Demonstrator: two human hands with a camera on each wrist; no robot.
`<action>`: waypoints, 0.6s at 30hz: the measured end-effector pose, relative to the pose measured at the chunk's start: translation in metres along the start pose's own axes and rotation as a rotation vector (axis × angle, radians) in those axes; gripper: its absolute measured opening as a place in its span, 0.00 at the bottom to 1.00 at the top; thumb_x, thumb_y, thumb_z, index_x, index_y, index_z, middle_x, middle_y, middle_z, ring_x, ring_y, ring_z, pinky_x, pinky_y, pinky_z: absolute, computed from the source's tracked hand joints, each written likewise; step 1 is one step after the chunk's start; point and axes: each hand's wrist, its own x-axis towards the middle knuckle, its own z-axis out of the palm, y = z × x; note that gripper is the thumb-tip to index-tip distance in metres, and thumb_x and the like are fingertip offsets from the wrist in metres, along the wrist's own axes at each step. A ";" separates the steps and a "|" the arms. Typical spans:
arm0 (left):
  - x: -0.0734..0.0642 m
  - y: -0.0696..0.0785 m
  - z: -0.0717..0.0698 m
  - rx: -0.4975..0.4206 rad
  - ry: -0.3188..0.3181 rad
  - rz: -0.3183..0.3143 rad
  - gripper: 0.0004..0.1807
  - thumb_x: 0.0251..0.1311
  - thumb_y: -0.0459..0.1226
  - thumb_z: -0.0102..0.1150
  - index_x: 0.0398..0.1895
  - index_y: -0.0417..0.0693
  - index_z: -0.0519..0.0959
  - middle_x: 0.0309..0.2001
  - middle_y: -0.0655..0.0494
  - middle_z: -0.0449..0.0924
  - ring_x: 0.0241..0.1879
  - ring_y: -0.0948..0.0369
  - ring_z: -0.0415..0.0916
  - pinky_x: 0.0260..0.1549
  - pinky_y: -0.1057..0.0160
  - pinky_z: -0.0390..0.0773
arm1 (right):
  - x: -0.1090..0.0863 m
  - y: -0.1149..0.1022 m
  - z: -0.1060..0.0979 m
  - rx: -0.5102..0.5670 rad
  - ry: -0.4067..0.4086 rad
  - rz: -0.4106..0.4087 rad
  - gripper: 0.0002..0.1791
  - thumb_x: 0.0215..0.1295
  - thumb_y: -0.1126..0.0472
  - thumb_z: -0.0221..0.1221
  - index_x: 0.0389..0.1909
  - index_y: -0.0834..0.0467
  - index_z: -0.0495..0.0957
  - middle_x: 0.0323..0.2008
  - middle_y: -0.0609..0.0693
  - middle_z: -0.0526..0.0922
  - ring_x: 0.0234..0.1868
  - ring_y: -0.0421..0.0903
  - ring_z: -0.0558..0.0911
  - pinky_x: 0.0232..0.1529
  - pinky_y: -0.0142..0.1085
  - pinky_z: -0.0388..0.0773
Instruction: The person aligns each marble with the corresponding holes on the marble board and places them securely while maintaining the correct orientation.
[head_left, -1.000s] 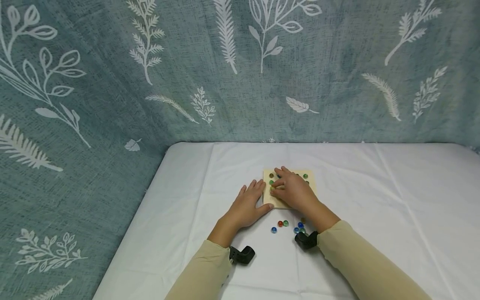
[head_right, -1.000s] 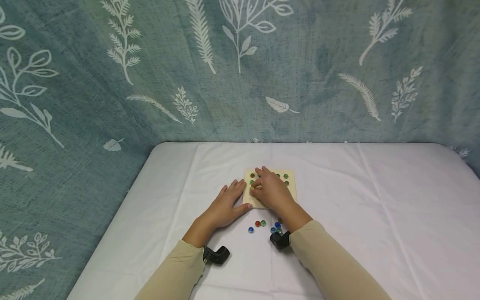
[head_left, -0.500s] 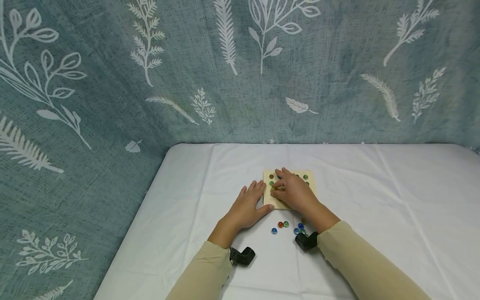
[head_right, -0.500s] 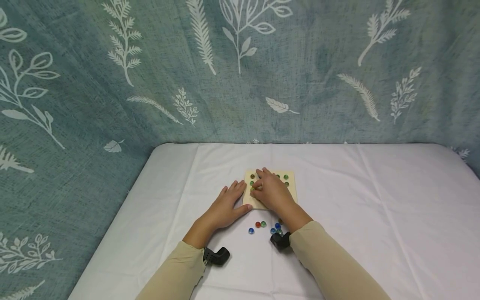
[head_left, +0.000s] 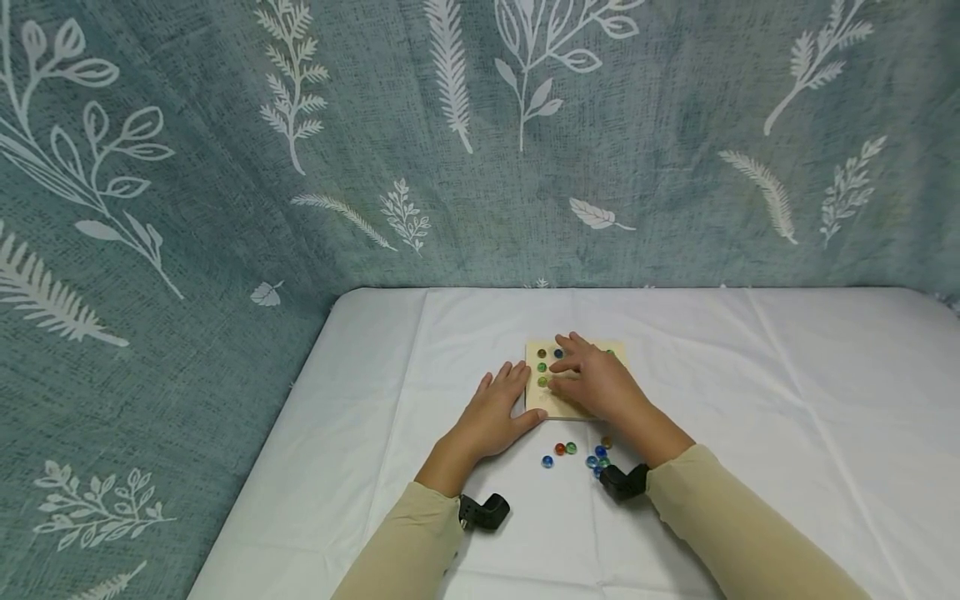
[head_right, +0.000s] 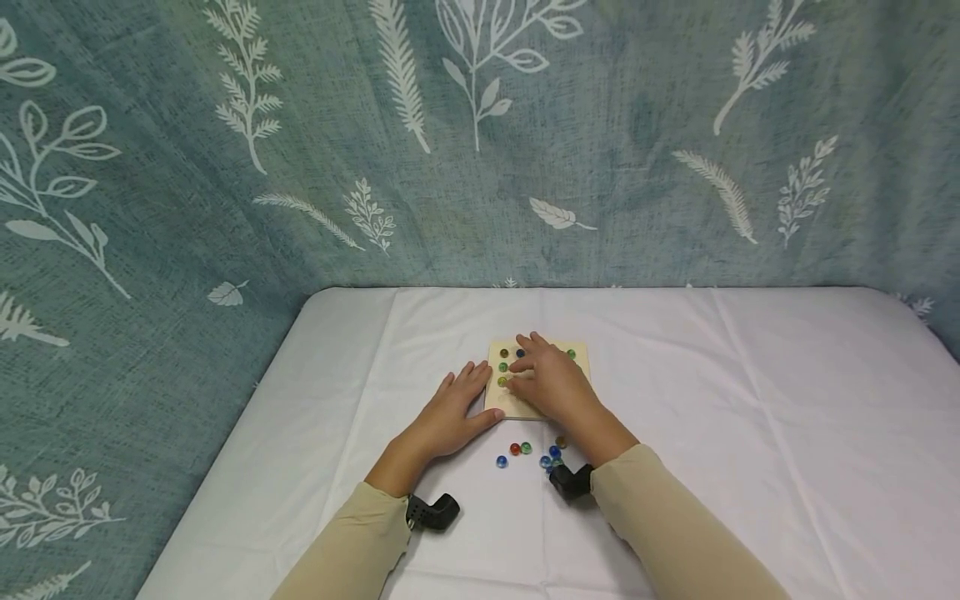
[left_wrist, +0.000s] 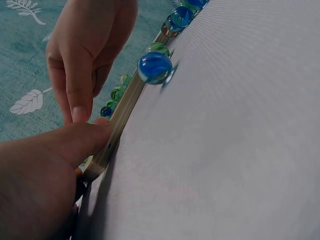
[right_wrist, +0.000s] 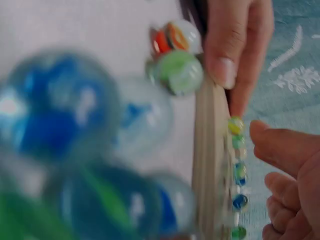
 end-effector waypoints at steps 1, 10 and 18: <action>0.000 0.000 0.000 -0.002 0.000 0.000 0.44 0.67 0.59 0.50 0.79 0.49 0.50 0.79 0.58 0.47 0.79 0.60 0.39 0.78 0.52 0.39 | -0.002 0.002 -0.002 0.023 0.003 0.003 0.18 0.62 0.55 0.66 0.51 0.58 0.85 0.73 0.54 0.64 0.76 0.56 0.57 0.72 0.62 0.58; 0.001 0.002 0.001 -0.001 0.004 -0.008 0.44 0.67 0.59 0.51 0.79 0.49 0.51 0.79 0.57 0.48 0.79 0.60 0.39 0.78 0.53 0.39 | -0.027 0.026 -0.022 0.202 0.036 0.023 0.21 0.64 0.53 0.65 0.56 0.57 0.82 0.73 0.47 0.64 0.77 0.52 0.57 0.71 0.58 0.62; -0.001 0.004 0.000 -0.017 0.000 -0.021 0.45 0.66 0.59 0.52 0.79 0.49 0.50 0.79 0.57 0.47 0.79 0.59 0.39 0.78 0.54 0.39 | -0.057 0.042 -0.033 0.219 0.019 -0.027 0.21 0.62 0.53 0.66 0.53 0.58 0.84 0.70 0.50 0.69 0.74 0.56 0.61 0.69 0.57 0.65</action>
